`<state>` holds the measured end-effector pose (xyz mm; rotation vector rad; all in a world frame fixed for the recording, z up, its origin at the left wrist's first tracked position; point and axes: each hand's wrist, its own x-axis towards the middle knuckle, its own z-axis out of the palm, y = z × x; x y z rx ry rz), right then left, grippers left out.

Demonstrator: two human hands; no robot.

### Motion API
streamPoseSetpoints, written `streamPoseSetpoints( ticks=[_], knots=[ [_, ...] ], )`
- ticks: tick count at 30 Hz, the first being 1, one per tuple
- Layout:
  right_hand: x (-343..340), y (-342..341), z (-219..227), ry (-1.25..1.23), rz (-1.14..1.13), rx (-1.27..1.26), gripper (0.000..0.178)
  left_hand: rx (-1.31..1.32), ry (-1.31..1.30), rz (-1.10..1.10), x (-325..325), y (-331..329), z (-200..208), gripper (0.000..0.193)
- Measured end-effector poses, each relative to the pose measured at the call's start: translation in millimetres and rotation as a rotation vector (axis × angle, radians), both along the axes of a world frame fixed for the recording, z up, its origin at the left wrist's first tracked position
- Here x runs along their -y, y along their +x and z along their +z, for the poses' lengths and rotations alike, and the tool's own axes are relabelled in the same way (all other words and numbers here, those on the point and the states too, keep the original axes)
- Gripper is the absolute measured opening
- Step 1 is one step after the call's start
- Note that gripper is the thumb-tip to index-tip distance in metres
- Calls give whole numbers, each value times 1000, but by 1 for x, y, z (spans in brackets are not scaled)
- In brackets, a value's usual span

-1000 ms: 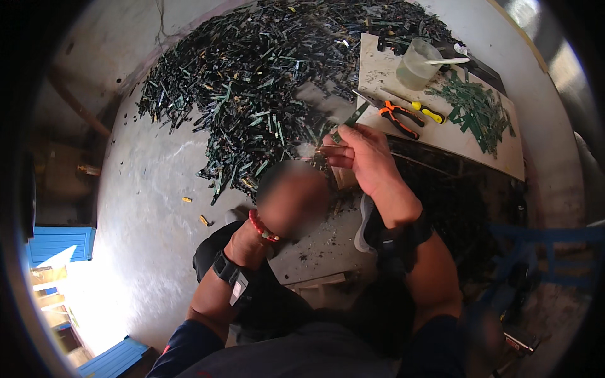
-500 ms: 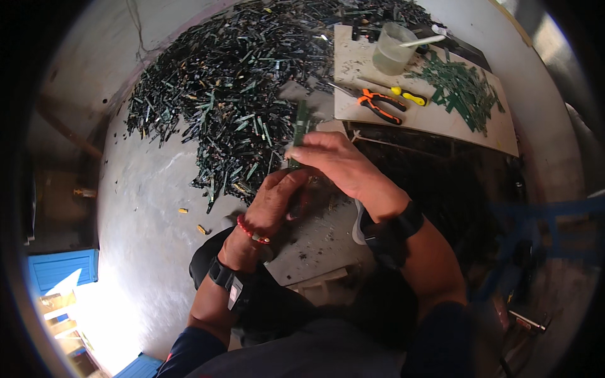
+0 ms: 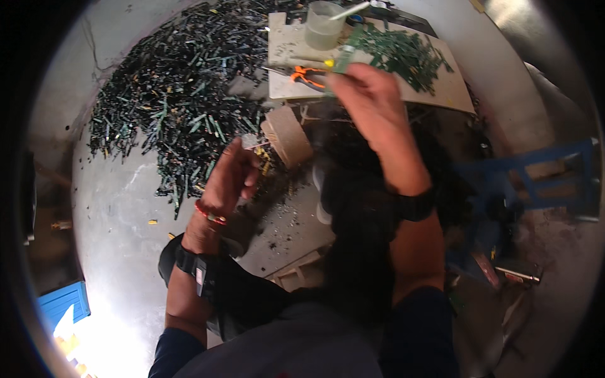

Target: The person is disassembling electronic components, likely circuit boards, using pliers and a screwdriver. They remove small parts and place them on a nearby surface. The task involves careful handling and separation of components.

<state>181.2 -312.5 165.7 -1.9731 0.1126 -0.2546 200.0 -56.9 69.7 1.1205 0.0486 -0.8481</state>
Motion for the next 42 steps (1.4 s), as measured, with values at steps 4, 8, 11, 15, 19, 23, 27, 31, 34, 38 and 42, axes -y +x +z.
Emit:
streamPoseSetpoints(
  ticks=[4, 8, 11, 15, 19, 23, 27, 31, 34, 38, 42],
  knots=[
    [89, -70, -7, -255, -231, -147, 21, 13, 110, 79, -3, -1, 1, 49],
    [157, -131, -39, -131, -620, -220, 23, 56, 125, 66, 1, -3, -1, 47],
    [98, -121, -16, 211, -458, -266, 22, 27, 185, 77, -5, -5, 0, 47],
    [38, -81, -18, 201, 48, -312, 21, 13, 167, 99, -5, 2, -24, 48],
    [-36, -26, -15, 229, 355, -370, 16, -52, 107, 175, -6, 10, -29, 51],
    [-59, 25, -33, 194, 571, -457, 15, -120, 76, 226, -10, 18, -24, 56],
    [-66, 49, -50, 285, 654, -491, 18, -110, 81, 293, -20, 20, -18, 58],
    [-70, 59, -57, 266, 670, -511, 20, 112, 142, 248, -31, 13, -19, 59],
    [-74, 57, -59, 202, 542, -496, 19, 62, 219, 305, -30, 6, -11, 59],
    [-71, 56, -66, 286, 555, -459, 25, 174, 260, 235, -31, -2, 5, 55],
    [-71, 55, -66, 562, 515, -511, 35, 262, 248, 140, -32, -5, -2, 52]
  ],
)
